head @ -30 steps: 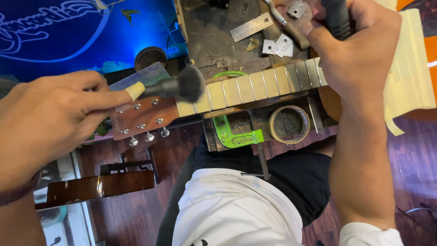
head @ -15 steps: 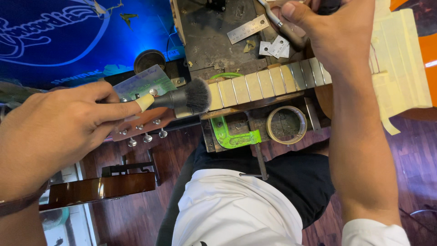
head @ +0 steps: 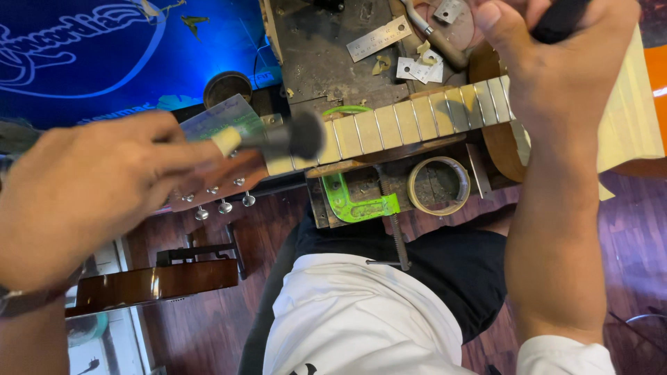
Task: The person files the edges of the frets on a guitar neck using a metal file. The guitar neck is clamped in a vise, and the frets are protected with masking tape. The person repeatedly files the fret edges to smooth them.
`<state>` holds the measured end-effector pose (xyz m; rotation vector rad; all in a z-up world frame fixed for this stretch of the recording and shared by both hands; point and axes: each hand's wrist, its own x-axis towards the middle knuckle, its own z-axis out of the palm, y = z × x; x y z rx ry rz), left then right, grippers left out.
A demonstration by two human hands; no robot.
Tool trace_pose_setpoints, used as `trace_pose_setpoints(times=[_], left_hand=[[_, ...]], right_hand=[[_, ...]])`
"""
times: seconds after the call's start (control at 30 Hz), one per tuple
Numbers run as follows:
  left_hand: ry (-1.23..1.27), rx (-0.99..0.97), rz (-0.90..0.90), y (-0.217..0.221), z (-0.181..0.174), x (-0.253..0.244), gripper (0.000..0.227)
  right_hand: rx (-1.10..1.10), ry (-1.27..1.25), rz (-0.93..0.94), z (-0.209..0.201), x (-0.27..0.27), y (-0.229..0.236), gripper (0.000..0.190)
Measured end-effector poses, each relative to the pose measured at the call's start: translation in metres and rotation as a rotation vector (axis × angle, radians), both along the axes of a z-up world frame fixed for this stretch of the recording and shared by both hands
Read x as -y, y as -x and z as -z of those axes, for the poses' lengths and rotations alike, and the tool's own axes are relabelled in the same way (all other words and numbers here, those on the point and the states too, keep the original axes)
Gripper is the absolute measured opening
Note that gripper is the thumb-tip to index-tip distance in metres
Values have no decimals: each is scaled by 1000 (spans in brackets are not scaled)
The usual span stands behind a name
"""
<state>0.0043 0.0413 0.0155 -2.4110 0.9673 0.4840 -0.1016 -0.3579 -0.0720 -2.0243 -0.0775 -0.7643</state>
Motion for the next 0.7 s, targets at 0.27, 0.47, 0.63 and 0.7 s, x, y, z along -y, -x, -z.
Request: trace_pose_setpoints(times=[0.27, 0.47, 0.63, 0.7], left_hand=[[62, 84, 246, 0, 12, 32, 32], [181, -68, 271, -7, 5, 74, 39], [350, -83, 346, -12, 5, 83, 39], [181, -52, 361, -12, 9, 89, 47]], right_hand=[[-85, -294, 211, -3, -30, 112, 40], [-197, -427, 389, 20, -54, 185, 36], [-286, -422, 498, 40, -60, 237, 36], [-265, -472, 531, 43, -63, 247, 35]])
